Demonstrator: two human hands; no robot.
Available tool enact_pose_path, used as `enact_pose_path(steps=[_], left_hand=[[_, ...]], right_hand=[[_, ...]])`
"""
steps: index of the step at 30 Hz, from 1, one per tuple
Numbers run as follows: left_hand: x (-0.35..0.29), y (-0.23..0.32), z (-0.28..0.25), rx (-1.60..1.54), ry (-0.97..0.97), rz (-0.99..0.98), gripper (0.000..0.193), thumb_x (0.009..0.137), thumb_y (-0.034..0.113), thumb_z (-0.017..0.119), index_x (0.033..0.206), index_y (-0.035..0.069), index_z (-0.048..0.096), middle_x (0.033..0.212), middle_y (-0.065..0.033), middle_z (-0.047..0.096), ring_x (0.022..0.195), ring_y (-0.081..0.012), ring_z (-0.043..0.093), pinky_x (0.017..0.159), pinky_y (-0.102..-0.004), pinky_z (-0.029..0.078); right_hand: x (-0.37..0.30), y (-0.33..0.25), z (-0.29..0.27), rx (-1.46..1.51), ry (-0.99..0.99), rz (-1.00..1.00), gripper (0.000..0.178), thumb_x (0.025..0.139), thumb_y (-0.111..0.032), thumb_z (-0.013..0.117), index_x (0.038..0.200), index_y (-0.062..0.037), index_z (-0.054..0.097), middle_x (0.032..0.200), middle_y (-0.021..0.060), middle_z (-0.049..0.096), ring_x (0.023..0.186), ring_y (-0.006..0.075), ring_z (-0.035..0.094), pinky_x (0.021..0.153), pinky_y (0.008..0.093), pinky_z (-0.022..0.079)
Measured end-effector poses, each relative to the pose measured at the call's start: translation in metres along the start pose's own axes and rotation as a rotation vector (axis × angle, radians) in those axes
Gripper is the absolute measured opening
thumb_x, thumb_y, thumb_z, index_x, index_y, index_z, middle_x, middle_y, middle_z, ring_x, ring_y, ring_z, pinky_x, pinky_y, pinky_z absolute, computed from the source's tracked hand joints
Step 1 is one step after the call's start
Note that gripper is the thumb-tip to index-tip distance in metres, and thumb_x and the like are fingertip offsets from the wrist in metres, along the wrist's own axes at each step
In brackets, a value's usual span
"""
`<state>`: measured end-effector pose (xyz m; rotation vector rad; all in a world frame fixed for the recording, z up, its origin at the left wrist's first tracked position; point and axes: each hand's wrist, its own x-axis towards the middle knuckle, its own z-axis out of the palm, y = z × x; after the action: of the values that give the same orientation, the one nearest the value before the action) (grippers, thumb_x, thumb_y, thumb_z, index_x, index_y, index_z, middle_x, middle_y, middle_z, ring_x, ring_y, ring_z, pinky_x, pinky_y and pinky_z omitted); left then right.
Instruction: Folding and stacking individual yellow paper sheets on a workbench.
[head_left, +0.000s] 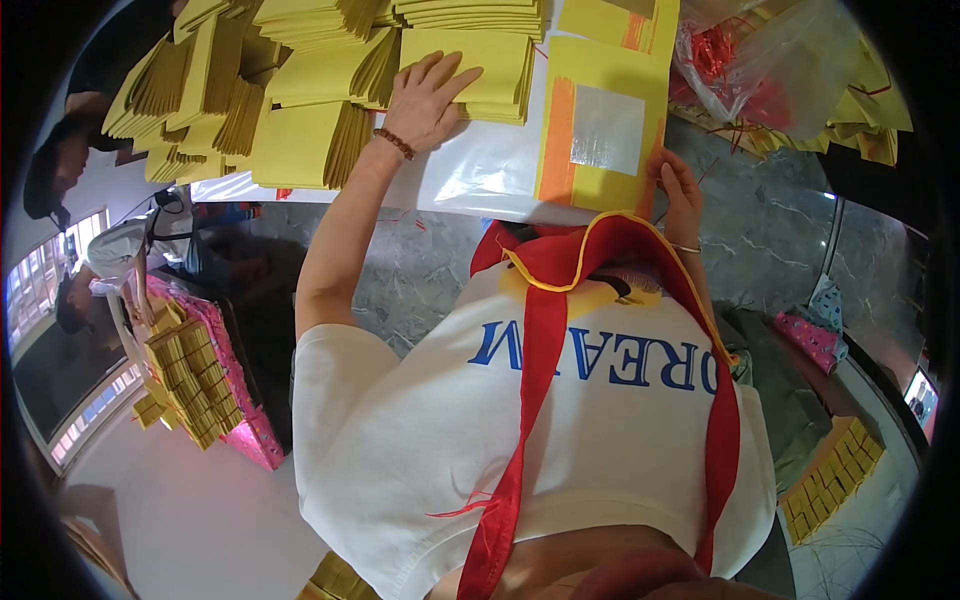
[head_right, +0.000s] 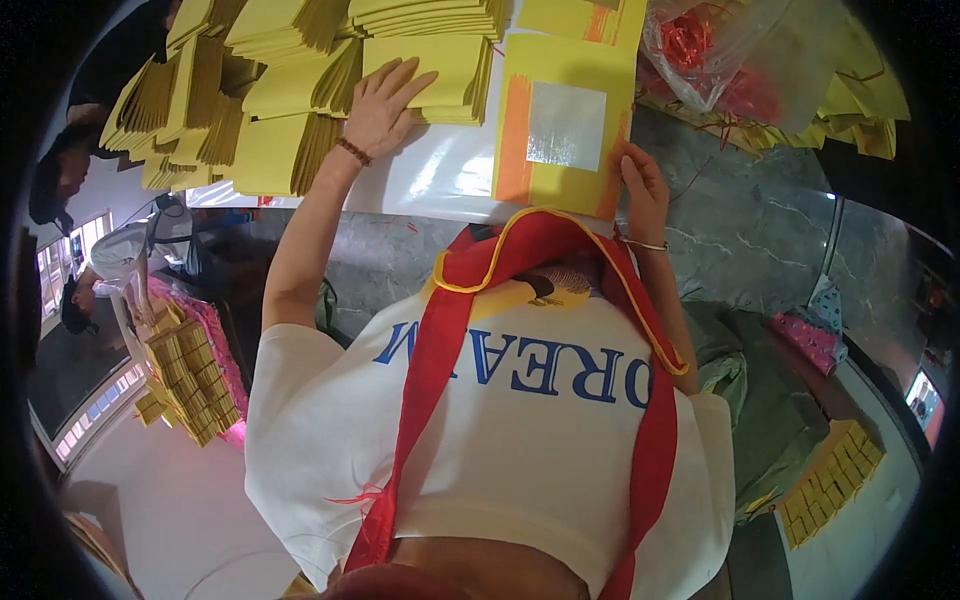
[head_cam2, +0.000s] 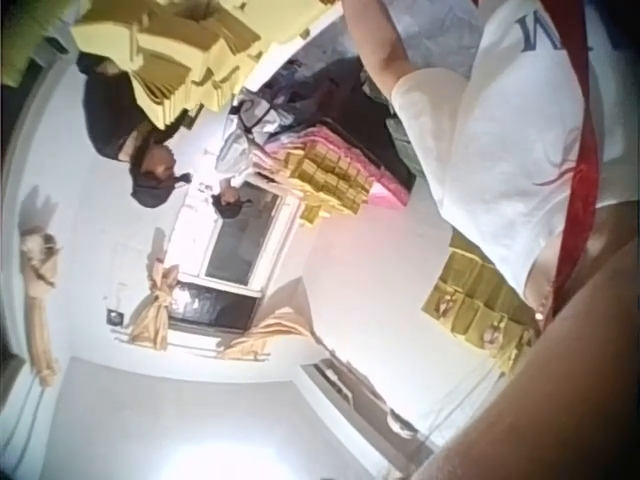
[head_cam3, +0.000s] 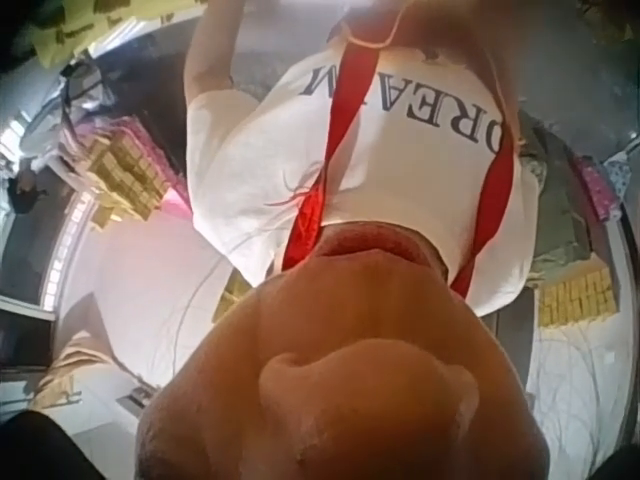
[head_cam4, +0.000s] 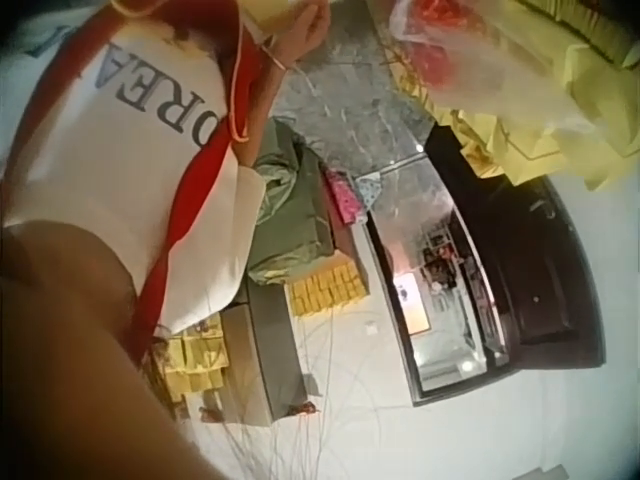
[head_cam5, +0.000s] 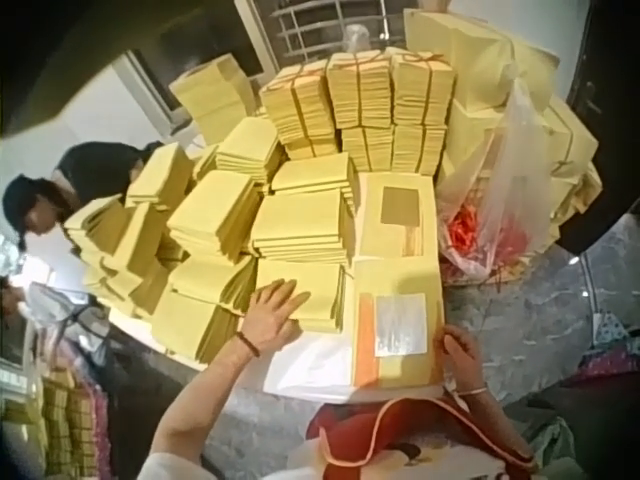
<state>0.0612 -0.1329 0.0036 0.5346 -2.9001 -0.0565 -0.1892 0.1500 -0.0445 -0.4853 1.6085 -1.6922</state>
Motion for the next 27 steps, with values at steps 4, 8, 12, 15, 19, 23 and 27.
enact_pose_path(steps=[4, 8, 12, 15, 19, 23, 27], left_hand=[[-0.005, 0.009, 0.006, -0.029, 0.063, -0.009, 0.053, 0.077, 0.040, 0.053, 0.126, 0.021, 0.044, 0.131, -0.0145, 0.038, 0.121, -0.0317, 0.032, 0.097, -0.0463, 0.023], [-0.009, 0.005, 0.016, 0.045, 0.070, -0.002, 0.064, 0.075, 0.056, 0.053, 0.127, 0.021, 0.042, 0.133, -0.0168, 0.035, 0.122, -0.0333, 0.031, 0.097, -0.0476, 0.023], [-0.007, 0.005, 0.013, 0.064, 0.042, 0.010, 0.063, 0.075, 0.055, 0.054, 0.127, 0.021, 0.041, 0.132, -0.0168, 0.035, 0.122, -0.0334, 0.031, 0.097, -0.0473, 0.022], [0.001, 0.002, -0.004, 0.023, 0.066, 0.040, 0.058, 0.078, 0.051, 0.053, 0.126, 0.020, 0.043, 0.130, -0.0156, 0.039, 0.118, -0.0332, 0.035, 0.095, -0.0462, 0.026], [0.021, -0.019, 0.006, -0.267, 0.028, -0.135, 0.047, 0.083, 0.044, 0.049, 0.121, 0.017, 0.048, 0.126, -0.0151, 0.043, 0.112, -0.0340, 0.041, 0.091, -0.0455, 0.032], [0.020, -0.017, 0.029, -0.018, 0.110, -0.125, 0.039, 0.086, 0.037, 0.046, 0.120, 0.018, 0.048, 0.128, -0.0150, 0.040, 0.116, -0.0353, 0.036, 0.094, -0.0480, 0.030], [0.017, -0.016, 0.035, 0.074, 0.115, -0.126, 0.040, 0.087, 0.040, 0.041, 0.124, 0.025, 0.044, 0.134, -0.0115, 0.034, 0.123, -0.0349, 0.027, 0.098, -0.0524, 0.021]], right_hand=[[0.002, 0.001, 0.002, 0.016, -0.010, 0.010, 0.026, 0.088, -0.013, 0.052, 0.112, -0.0023, 0.055, 0.100, 0.0043, 0.060, 0.091, 0.0103, 0.055, 0.081, 0.0243, 0.044], [0.002, -0.001, 0.005, 0.060, -0.010, 0.010, 0.026, 0.087, -0.011, 0.053, 0.111, -0.0020, 0.055, 0.098, 0.0037, 0.061, 0.088, 0.0094, 0.055, 0.080, 0.0228, 0.043], [0.003, 0.001, 0.006, 0.048, -0.008, -0.022, 0.024, 0.087, -0.010, 0.054, 0.110, -0.0016, 0.056, 0.098, 0.0036, 0.060, 0.087, 0.0091, 0.054, 0.080, 0.0216, 0.042], [0.000, -0.002, 0.006, 0.033, -0.015, -0.021, 0.024, 0.087, -0.010, 0.054, 0.109, -0.0016, 0.056, 0.098, 0.0037, 0.060, 0.088, 0.0091, 0.054, 0.080, 0.0214, 0.042], [0.004, 0.001, 0.004, 0.052, -0.064, -0.052, 0.024, 0.087, -0.010, 0.053, 0.109, -0.0016, 0.056, 0.099, 0.0040, 0.060, 0.088, 0.0093, 0.054, 0.080, 0.0216, 0.042], [0.006, -0.001, 0.006, 0.009, -0.054, -0.033, 0.025, 0.088, -0.009, 0.051, 0.111, 0.0000, 0.054, 0.099, 0.0049, 0.059, 0.090, 0.0101, 0.053, 0.082, 0.0222, 0.041], [0.006, 0.005, 0.004, 0.004, -0.063, -0.053, 0.025, 0.088, -0.010, 0.051, 0.110, 0.0001, 0.054, 0.098, 0.0046, 0.059, 0.091, 0.0103, 0.054, 0.082, 0.0225, 0.041]])
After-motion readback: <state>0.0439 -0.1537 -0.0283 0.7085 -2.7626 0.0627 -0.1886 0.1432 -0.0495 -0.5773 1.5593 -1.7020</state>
